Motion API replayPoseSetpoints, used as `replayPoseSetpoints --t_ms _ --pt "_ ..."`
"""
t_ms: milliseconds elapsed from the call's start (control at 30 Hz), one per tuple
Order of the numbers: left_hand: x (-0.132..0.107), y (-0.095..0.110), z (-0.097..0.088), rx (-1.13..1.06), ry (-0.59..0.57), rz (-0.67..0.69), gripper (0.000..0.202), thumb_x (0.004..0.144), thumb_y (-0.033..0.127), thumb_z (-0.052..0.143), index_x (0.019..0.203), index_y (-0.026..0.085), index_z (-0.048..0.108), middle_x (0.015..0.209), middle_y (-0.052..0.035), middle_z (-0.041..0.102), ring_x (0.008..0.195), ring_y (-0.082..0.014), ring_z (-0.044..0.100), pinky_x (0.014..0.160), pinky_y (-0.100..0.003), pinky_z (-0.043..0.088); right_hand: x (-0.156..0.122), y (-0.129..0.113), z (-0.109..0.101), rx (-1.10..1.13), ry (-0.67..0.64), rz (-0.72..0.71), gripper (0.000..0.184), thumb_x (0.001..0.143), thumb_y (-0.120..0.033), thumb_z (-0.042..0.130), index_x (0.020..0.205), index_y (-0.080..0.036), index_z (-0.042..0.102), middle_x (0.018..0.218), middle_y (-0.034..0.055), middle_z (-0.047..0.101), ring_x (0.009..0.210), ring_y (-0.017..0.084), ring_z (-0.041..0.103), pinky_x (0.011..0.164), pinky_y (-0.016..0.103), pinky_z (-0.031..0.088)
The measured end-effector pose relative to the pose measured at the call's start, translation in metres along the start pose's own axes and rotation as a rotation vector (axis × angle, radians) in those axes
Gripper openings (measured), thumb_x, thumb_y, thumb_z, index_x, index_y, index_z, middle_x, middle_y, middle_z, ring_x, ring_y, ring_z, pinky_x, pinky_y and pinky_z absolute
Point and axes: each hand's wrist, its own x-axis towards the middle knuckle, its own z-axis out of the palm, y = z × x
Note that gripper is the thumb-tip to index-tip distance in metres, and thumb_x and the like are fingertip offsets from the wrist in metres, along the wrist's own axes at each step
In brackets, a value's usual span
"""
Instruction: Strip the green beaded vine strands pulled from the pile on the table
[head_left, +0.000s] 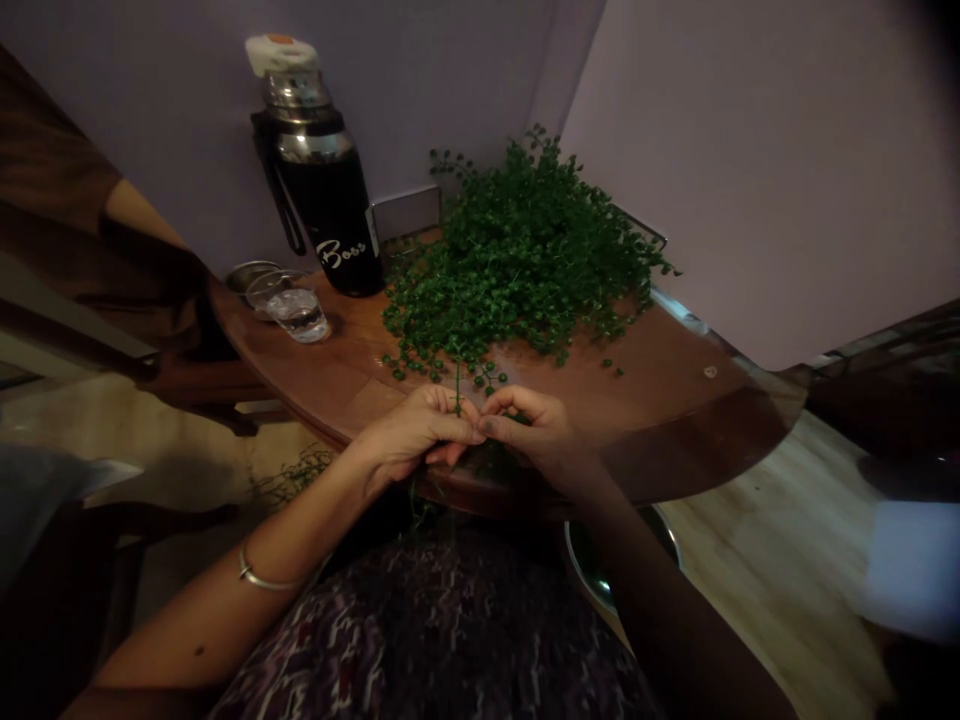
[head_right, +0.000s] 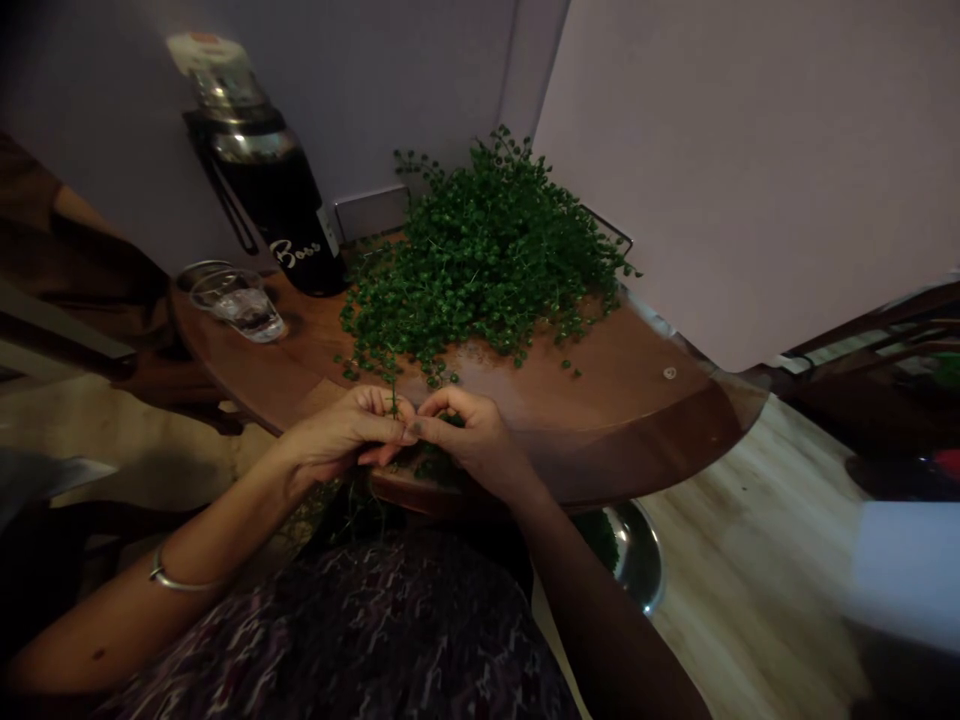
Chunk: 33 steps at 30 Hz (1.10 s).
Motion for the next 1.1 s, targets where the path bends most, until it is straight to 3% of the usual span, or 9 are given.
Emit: replayPoseSetpoints --t_ms 133,367,600,700,800,933,1100 --pt "0.0 -0.003 0.005 0.013 0.042 -0.009 0.012 0.059 0.017 0.064 0.057 0.012 0.054 0.032 0.006 0.044 0.03 -0.0018 0.028 0.034 -0.017 0.014 -0.001 -0.004 -0.001 -0.203 0.069 -0.192 0.013 0.077 -0.027 0.056 0.071 -0.016 0.059 0.062 -0.0032 0.05 0.059 0.008 0.044 0.055 0.02 0.034" --pt "0.002 -0.003 0.008 0.03 0.079 0.044 0.015 0.056 0.015 0.066 0.064 0.013 0.054 0.034 0.0078 0.045 0.032 -0.0023 0.034 0.038 -0.016 0.022 -0.004 -0.002 -0.003 -0.33 0.055 -0.219 0.016 0.08 -0.029 0.053 0.071 -0.016 0.057 0.065 -0.0026 0.051 0.062 0.009 0.045 0.057 0.021 0.035" --pt "-0.001 -0.004 0.012 0.021 0.078 0.039 0.012 0.061 0.02 0.066 0.067 0.012 0.058 0.033 0.0079 0.042 0.032 -0.0023 0.031 0.039 -0.017 0.022 -0.004 -0.001 0.0 -0.254 0.171 -0.266 0.011 0.076 -0.023 0.055 0.068 -0.016 0.055 0.063 -0.0029 0.052 0.06 0.009 0.046 0.056 0.02 0.035" --pt "-0.003 -0.004 0.017 0.018 0.13 0.095 0.012 0.062 0.021 0.065 0.064 0.012 0.059 0.035 0.0083 0.04 0.033 -0.0019 0.029 0.039 -0.017 0.019 -0.003 0.002 0.005 -0.116 0.27 -0.219 0.01 0.073 -0.022 0.057 0.065 -0.017 0.055 0.058 -0.0039 0.049 0.055 0.008 0.043 0.05 0.02 0.033" --pt "-0.004 -0.001 0.021 0.005 0.184 0.121 0.013 0.062 0.022 0.066 0.062 0.012 0.057 0.037 0.0084 0.039 0.034 -0.0021 0.027 0.037 -0.017 0.016 -0.001 0.007 0.011 0.18 0.333 -0.09 0.012 0.07 -0.025 0.059 0.063 -0.017 0.052 0.052 -0.0058 0.043 0.045 0.006 0.034 0.041 0.019 0.026" --pt "-0.005 0.004 0.024 -0.046 0.187 0.1 0.014 0.059 0.02 0.067 0.061 0.013 0.055 0.039 0.0083 0.041 0.033 -0.0018 0.029 0.036 -0.017 0.015 0.0 0.008 0.02 0.516 0.364 0.047 0.012 0.065 -0.023 0.061 0.063 -0.017 0.05 0.049 -0.0068 0.041 0.04 0.004 0.029 0.037 0.018 0.02" --pt "-0.002 0.005 0.023 -0.082 0.184 0.087 0.014 0.058 0.018 0.068 0.061 0.013 0.055 0.041 0.0079 0.044 0.034 -0.0017 0.031 0.036 -0.016 0.016 -0.002 0.003 0.026 0.701 0.327 0.118 0.016 0.06 -0.023 0.063 0.063 -0.016 0.049 0.045 -0.0081 0.038 0.039 0.003 0.029 0.035 0.015 0.019"
